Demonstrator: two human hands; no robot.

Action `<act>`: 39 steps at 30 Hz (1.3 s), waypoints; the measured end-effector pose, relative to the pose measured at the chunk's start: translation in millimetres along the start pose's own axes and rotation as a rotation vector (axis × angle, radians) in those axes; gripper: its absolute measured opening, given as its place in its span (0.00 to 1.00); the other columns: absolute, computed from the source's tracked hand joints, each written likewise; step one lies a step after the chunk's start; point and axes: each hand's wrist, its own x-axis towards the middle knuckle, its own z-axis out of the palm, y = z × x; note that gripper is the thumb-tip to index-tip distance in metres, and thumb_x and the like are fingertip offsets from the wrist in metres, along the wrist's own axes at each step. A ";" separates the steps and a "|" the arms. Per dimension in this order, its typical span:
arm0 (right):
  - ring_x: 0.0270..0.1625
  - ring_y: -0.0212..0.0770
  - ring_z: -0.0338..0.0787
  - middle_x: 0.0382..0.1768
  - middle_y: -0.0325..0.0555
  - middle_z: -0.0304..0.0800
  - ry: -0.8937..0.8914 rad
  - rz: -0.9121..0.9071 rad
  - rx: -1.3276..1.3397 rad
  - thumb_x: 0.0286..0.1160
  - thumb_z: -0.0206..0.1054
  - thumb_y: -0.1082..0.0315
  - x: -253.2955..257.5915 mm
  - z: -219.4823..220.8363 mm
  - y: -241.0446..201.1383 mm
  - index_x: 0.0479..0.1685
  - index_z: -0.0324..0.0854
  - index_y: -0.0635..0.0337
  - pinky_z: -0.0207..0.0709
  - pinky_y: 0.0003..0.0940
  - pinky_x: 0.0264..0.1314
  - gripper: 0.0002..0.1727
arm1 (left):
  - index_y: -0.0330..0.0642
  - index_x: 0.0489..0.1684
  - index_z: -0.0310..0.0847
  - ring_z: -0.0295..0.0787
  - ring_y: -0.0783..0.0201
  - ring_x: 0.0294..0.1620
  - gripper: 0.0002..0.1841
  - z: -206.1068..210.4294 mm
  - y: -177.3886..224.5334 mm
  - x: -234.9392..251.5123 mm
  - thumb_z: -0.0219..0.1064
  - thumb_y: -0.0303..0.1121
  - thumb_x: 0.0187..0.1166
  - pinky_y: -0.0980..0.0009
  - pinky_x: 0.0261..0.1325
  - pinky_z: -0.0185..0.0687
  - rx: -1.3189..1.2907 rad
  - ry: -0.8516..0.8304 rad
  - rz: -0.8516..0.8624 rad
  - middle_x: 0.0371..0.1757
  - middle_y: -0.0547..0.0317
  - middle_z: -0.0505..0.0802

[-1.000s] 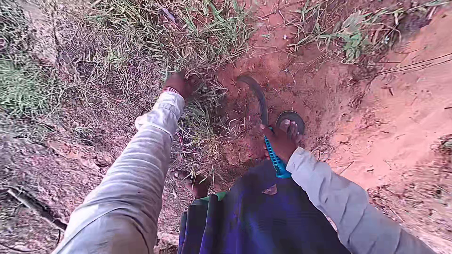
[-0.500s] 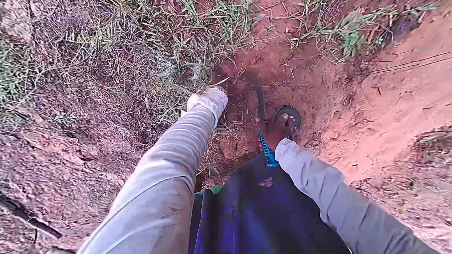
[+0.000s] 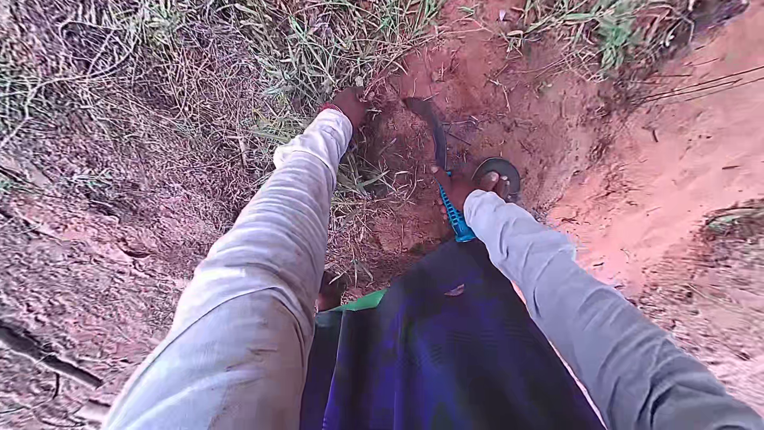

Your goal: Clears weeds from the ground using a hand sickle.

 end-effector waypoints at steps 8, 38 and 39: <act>0.20 0.35 0.82 0.26 0.44 0.75 0.068 -0.070 0.115 0.96 0.42 0.49 -80.3 19.6 19.5 0.71 0.65 0.65 0.83 0.30 0.28 0.27 | 0.31 0.84 0.68 0.71 0.33 0.85 0.24 4.6 -11.3 -5.4 0.54 0.35 0.94 0.38 0.87 0.59 0.043 0.015 0.005 0.80 0.27 0.79; 0.17 0.31 0.81 0.21 0.40 0.76 0.459 -0.250 0.150 0.96 0.47 0.55 -89.1 -25.0 51.0 0.73 0.64 0.69 0.81 0.28 0.25 0.24 | 0.42 0.74 0.83 0.64 0.38 0.90 0.35 111.3 71.2 4.5 0.59 0.63 0.83 0.25 0.89 0.34 0.326 0.014 -0.047 0.85 0.43 0.78; 0.17 0.31 0.81 0.21 0.39 0.75 0.462 -0.253 0.169 0.96 0.47 0.55 -86.4 -26.7 55.3 0.71 0.65 0.68 0.81 0.27 0.25 0.24 | 0.40 0.73 0.83 0.64 0.37 0.89 0.30 115.4 76.3 10.1 0.63 0.55 0.83 0.23 0.87 0.37 0.337 -0.006 -0.083 0.84 0.42 0.78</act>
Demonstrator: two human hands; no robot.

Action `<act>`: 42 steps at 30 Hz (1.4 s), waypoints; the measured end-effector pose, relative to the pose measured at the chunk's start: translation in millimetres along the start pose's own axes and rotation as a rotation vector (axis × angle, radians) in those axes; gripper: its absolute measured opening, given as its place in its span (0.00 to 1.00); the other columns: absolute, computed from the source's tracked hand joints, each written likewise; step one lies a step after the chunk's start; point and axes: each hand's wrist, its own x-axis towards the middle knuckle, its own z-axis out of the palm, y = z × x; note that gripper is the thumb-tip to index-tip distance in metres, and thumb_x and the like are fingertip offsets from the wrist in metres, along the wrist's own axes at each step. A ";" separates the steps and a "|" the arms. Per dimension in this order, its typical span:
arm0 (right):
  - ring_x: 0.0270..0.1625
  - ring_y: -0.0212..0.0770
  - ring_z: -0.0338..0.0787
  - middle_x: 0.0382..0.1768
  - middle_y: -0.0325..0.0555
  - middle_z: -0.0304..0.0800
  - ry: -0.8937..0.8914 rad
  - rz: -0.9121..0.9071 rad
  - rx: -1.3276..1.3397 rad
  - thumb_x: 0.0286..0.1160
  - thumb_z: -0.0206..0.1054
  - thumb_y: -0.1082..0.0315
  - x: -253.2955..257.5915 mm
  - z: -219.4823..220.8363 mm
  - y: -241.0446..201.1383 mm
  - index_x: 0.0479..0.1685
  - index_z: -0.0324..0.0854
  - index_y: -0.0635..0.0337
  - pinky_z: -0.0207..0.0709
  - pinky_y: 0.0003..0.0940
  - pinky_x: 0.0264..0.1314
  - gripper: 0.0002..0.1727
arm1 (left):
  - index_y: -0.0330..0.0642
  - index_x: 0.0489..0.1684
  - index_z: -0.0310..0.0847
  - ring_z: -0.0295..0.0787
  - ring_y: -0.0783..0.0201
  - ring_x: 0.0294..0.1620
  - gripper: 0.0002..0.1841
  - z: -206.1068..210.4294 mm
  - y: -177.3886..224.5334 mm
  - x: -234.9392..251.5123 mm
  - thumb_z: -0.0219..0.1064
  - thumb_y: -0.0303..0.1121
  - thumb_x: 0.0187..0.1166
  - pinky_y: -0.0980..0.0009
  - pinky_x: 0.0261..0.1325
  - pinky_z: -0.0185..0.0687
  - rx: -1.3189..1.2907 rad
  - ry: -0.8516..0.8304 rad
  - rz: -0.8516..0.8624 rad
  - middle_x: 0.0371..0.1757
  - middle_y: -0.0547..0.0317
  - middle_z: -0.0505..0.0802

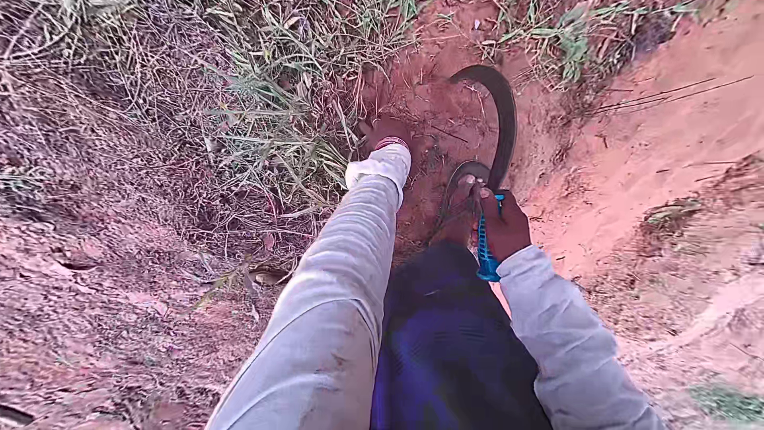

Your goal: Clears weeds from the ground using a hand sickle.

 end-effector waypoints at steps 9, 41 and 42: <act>0.14 0.29 0.79 0.19 0.37 0.74 -0.170 -0.002 0.189 0.97 0.46 0.58 12.8 -17.9 12.2 0.68 0.65 0.67 0.81 0.24 0.21 0.20 | 0.31 0.78 0.75 0.70 0.26 0.83 0.26 -46.3 -92.8 10.4 0.63 0.39 0.87 0.31 0.80 0.68 -0.117 0.099 -0.078 0.81 0.25 0.76; 0.12 0.24 0.77 0.16 0.28 0.71 -0.218 0.013 0.112 0.92 0.45 0.54 -79.7 -28.5 19.7 0.58 0.68 0.63 0.78 0.22 0.15 0.19 | 0.24 0.74 0.76 0.68 0.29 0.86 0.21 -40.3 -80.3 -9.2 0.64 0.25 0.84 0.37 0.87 0.62 0.025 -0.043 0.060 0.80 0.25 0.77; 0.12 0.25 0.77 0.17 0.30 0.71 -0.215 0.027 0.160 0.95 0.43 0.55 -59.7 -21.0 14.7 0.60 0.67 0.63 0.79 0.22 0.16 0.19 | 0.25 0.75 0.75 0.66 0.31 0.88 0.21 -40.0 -84.9 -8.2 0.62 0.25 0.86 0.39 0.89 0.58 -0.009 0.007 0.089 0.82 0.28 0.76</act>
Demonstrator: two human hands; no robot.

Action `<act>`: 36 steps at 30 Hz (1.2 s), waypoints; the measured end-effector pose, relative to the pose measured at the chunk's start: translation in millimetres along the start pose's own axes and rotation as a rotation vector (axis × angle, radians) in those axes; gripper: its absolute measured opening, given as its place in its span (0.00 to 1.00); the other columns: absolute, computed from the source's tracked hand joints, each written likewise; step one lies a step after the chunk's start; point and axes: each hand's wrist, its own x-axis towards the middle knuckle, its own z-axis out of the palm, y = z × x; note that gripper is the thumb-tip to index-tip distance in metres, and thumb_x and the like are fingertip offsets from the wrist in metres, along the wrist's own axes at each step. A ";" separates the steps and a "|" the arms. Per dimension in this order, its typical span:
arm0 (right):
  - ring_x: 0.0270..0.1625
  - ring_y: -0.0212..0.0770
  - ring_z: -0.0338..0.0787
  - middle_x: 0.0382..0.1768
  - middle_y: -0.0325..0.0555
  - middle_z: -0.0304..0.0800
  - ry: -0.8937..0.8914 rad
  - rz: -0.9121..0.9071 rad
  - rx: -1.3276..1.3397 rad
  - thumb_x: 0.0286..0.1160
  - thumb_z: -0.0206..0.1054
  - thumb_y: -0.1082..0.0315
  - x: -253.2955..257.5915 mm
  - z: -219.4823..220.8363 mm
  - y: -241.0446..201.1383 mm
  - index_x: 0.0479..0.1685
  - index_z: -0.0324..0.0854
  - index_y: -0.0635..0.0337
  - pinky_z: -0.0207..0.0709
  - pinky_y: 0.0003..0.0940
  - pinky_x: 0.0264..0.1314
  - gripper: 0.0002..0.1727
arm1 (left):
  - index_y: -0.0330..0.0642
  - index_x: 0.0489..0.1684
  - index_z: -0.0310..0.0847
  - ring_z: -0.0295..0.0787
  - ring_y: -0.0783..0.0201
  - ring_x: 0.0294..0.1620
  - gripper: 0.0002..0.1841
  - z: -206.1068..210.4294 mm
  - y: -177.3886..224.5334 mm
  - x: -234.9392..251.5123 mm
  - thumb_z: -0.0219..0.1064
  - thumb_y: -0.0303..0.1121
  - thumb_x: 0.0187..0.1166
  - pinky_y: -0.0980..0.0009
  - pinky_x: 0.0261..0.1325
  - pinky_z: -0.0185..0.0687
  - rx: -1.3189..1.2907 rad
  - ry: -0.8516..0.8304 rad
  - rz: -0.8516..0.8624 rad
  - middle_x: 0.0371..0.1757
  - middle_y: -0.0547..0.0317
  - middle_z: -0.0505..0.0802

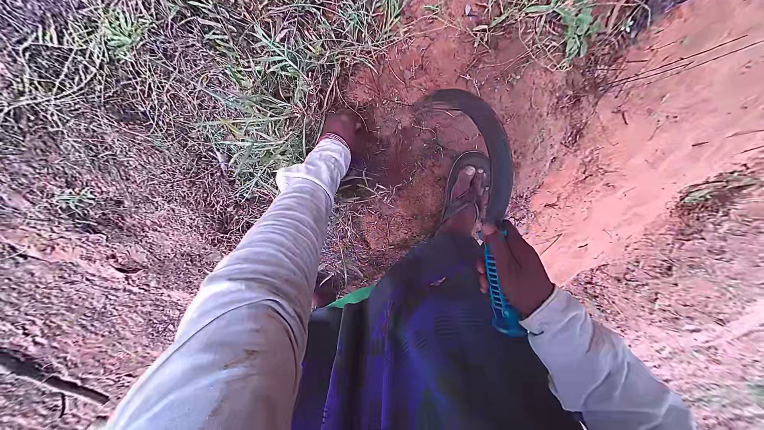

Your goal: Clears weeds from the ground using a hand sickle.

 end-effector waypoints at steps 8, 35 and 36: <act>0.19 0.36 0.80 0.27 0.44 0.72 -0.209 0.316 -0.124 0.98 0.41 0.52 32.5 55.0 7.4 0.80 0.56 0.66 0.82 0.32 0.25 0.27 | 0.46 0.94 0.57 0.50 0.27 0.93 0.48 -11.9 -44.4 8.2 0.82 0.32 0.69 0.32 0.80 0.68 0.335 -0.024 0.188 0.93 0.37 0.59; 0.12 0.34 0.73 0.16 0.39 0.69 -0.049 0.160 0.355 0.97 0.34 0.46 65.5 152.5 -35.7 0.55 0.67 0.60 0.75 0.30 0.16 0.27 | 0.37 0.75 0.81 0.72 0.30 0.83 0.21 -41.9 -130.6 -72.9 0.62 0.29 0.85 0.30 0.83 0.61 0.317 -0.001 0.299 0.77 0.33 0.83; 0.11 0.34 0.72 0.15 0.38 0.69 -0.070 0.188 0.382 0.96 0.33 0.43 76.3 174.2 -38.1 0.49 0.67 0.58 0.74 0.30 0.16 0.28 | 0.38 0.77 0.80 0.70 0.33 0.86 0.22 -45.5 -137.8 -74.1 0.63 0.28 0.84 0.32 0.88 0.53 0.300 0.004 0.290 0.80 0.35 0.81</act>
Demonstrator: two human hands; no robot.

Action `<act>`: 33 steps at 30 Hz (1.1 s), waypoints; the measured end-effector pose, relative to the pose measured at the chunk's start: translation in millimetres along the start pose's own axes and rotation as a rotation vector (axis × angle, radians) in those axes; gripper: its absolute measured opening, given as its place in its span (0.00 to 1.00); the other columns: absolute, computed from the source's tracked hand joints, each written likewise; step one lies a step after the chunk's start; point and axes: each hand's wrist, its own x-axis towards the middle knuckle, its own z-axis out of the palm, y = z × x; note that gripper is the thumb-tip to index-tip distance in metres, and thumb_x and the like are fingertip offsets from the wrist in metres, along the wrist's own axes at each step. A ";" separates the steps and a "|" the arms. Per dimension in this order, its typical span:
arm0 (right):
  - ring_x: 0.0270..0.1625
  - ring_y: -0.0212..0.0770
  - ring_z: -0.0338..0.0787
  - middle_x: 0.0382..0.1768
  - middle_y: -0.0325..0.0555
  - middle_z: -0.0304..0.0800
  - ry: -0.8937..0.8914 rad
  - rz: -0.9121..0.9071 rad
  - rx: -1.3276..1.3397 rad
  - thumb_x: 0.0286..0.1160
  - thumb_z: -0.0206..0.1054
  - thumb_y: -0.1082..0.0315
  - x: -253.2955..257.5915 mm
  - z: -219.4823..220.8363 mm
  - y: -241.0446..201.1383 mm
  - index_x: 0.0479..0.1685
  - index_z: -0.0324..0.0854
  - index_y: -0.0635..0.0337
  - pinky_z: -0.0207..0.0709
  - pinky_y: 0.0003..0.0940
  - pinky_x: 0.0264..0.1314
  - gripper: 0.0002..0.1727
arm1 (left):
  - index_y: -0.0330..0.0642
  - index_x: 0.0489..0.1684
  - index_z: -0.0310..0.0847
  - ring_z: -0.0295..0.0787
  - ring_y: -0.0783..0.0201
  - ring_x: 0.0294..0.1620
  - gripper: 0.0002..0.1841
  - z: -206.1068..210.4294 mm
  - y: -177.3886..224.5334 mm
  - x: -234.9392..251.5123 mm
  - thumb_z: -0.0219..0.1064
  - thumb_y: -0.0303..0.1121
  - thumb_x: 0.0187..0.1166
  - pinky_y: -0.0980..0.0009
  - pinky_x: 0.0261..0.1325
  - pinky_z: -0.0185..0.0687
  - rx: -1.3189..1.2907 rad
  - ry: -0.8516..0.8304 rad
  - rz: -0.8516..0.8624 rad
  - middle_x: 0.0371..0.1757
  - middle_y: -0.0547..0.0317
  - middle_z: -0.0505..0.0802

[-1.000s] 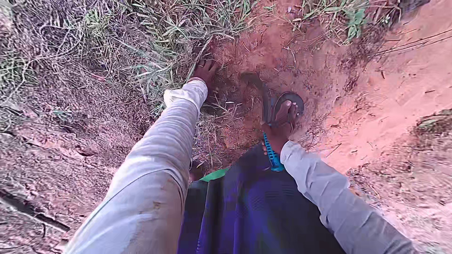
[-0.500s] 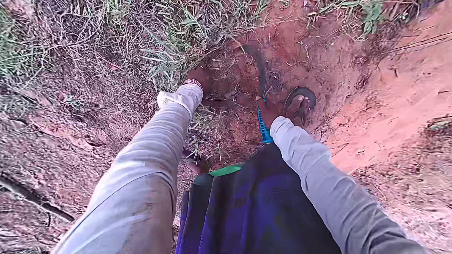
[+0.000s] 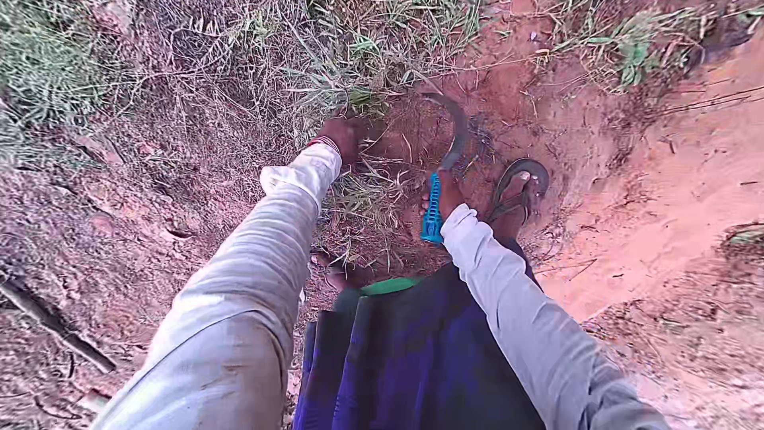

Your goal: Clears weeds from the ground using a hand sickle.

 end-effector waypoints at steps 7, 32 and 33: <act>0.13 0.34 0.76 0.20 0.40 0.69 -0.026 0.109 -0.275 0.99 0.38 0.54 -86.8 -44.4 46.7 0.70 0.62 0.64 0.78 0.30 0.17 0.22 | 0.26 0.64 0.85 0.69 0.32 0.86 0.17 0.7 -26.2 -26.7 0.67 0.25 0.81 0.34 0.92 0.38 -0.149 0.176 0.046 0.77 0.32 0.84; 0.12 0.31 0.76 0.18 0.36 0.69 0.145 -0.043 -0.540 0.97 0.42 0.57 -73.7 -132.5 34.3 0.69 0.64 0.66 0.77 0.28 0.17 0.20 | 0.40 0.90 0.64 0.42 0.37 0.98 0.29 98.1 88.2 -17.8 0.62 0.26 0.87 0.22 0.86 0.34 -0.129 -0.206 -0.112 0.96 0.43 0.58; 0.13 0.32 0.76 0.18 0.36 0.69 0.109 -0.050 -0.549 0.97 0.42 0.58 -76.1 -128.2 39.1 0.71 0.63 0.66 0.77 0.29 0.18 0.21 | 0.43 0.87 0.69 0.47 0.36 0.96 0.29 98.1 69.8 -24.2 0.66 0.27 0.85 0.23 0.85 0.41 -0.045 -0.209 -0.067 0.95 0.45 0.63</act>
